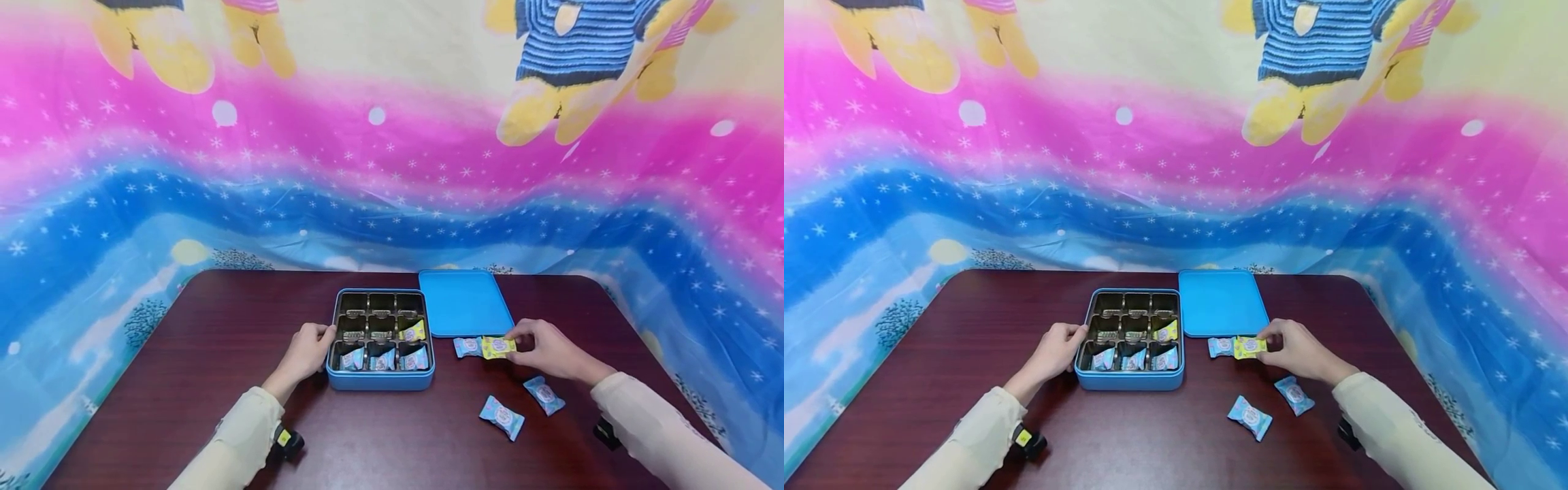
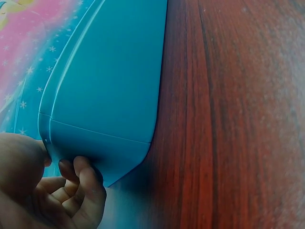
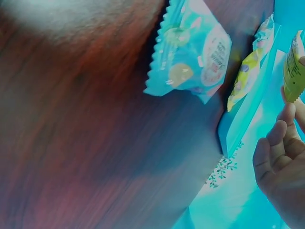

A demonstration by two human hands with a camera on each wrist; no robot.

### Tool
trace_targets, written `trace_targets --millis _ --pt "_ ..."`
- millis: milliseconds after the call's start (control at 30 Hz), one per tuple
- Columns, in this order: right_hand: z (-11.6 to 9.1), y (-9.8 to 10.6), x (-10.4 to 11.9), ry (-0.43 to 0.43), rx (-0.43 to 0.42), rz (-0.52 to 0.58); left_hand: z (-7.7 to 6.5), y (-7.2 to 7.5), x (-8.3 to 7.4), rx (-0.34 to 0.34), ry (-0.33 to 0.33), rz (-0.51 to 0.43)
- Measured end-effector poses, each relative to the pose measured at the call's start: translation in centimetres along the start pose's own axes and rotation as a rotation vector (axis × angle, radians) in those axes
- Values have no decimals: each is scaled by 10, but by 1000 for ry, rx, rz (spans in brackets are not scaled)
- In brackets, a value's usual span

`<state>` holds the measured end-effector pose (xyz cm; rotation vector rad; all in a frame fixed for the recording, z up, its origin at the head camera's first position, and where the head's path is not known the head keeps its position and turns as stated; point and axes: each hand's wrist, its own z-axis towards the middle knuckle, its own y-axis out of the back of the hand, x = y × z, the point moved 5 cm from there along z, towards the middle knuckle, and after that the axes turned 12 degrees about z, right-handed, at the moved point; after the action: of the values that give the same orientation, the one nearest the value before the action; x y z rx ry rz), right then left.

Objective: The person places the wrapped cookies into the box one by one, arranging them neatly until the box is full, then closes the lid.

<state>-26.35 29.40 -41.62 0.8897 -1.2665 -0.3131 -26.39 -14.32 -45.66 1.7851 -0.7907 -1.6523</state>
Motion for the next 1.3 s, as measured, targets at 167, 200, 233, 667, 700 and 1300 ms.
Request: trace_targets --millis 167,200,233,667,700,1300 --pt "4 -1 5 -1 7 16 1 0 0 4 2 3" --pt "5 -1 6 -2 8 20 1 0 0 3 0 5" --pt "5 -1 7 -2 10 25 2 0 0 2 1 6" --pt "21 -12 24 30 20 56 1 4 3 1 -4 6" --pt "23 -13 25 30 19 55 0 4 3 2 -6 5" --pt "36 -23 43 59 15 62 -2 2 -2 2 -10 -5"
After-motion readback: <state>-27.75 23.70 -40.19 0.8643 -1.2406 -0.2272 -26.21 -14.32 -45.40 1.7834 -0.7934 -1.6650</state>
